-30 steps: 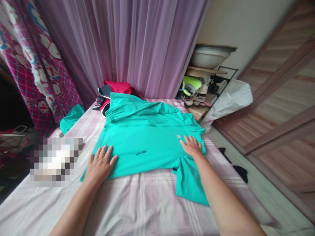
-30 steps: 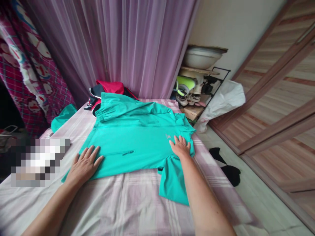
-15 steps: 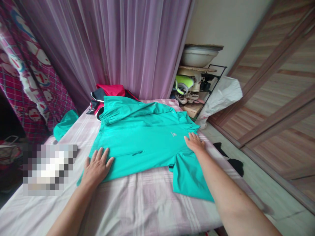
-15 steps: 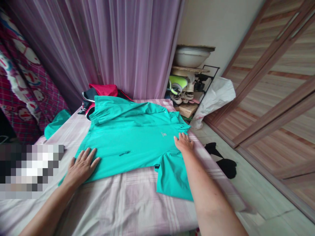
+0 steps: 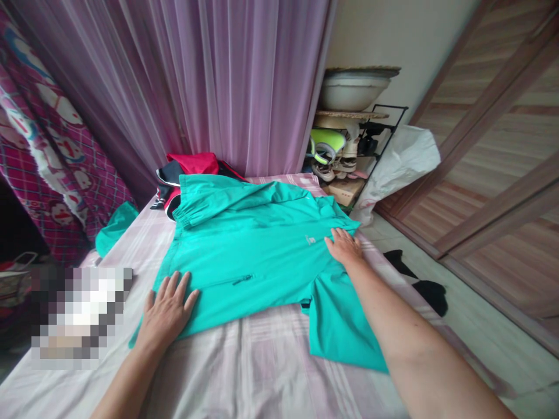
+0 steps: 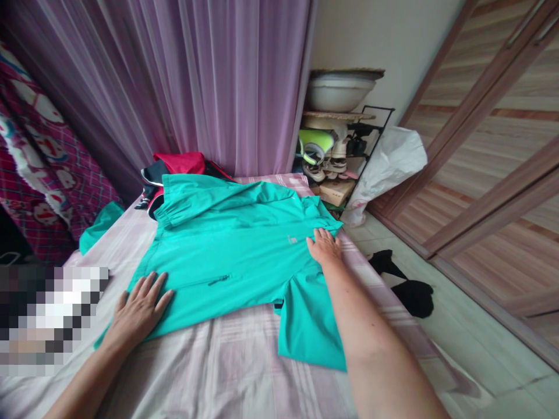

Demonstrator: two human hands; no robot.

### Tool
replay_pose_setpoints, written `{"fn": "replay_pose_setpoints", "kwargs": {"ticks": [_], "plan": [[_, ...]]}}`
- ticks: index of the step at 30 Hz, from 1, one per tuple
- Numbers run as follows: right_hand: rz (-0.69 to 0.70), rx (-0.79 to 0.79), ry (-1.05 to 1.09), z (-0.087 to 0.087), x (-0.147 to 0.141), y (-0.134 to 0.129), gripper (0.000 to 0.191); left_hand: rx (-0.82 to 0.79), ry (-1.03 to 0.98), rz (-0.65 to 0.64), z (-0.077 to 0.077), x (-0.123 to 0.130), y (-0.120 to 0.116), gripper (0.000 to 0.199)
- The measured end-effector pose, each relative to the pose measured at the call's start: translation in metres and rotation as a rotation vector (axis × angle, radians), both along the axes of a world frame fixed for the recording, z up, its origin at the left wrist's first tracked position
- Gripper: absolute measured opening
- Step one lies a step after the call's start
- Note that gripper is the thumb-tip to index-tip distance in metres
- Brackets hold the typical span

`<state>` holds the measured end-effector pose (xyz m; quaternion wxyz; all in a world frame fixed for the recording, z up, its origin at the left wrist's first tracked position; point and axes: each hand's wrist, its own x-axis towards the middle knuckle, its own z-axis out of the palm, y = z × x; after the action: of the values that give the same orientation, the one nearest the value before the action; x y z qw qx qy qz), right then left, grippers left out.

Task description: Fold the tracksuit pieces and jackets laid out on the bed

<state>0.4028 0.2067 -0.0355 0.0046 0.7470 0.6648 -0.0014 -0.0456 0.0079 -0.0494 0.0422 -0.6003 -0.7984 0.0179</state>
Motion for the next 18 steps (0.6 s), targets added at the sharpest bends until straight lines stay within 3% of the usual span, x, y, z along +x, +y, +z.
{"fn": "replay_pose_setpoints", "kwargs": {"ticks": [3, 7, 11, 14, 18], "plan": [[-0.053, -0.035, 0.009, -0.001, -0.003, 0.002, 0.062, -0.005, 0.008, -0.007, -0.003, -0.002, 0.000, 0.062], [-0.050, -0.109, -0.005, 0.020, -0.015, 0.003, 0.059, -0.008, -0.013, -0.001, -0.001, -0.001, 0.001, 0.062], [0.087, 0.091, 0.013, 0.036, -0.048, -0.008, 0.059, -0.025, -0.031, 0.009, 0.006, 0.005, -0.001, 0.062], [0.193, 0.204, 0.056, 0.028, -0.071, -0.021, 0.059, -0.023, -0.049, 0.018, 0.010, 0.008, -0.002, 0.062], [0.194, -0.036, 0.044, 0.002, -0.082, -0.031, 0.059, -0.044, -0.062, 0.033, 0.014, 0.011, -0.002, 0.062]]}}
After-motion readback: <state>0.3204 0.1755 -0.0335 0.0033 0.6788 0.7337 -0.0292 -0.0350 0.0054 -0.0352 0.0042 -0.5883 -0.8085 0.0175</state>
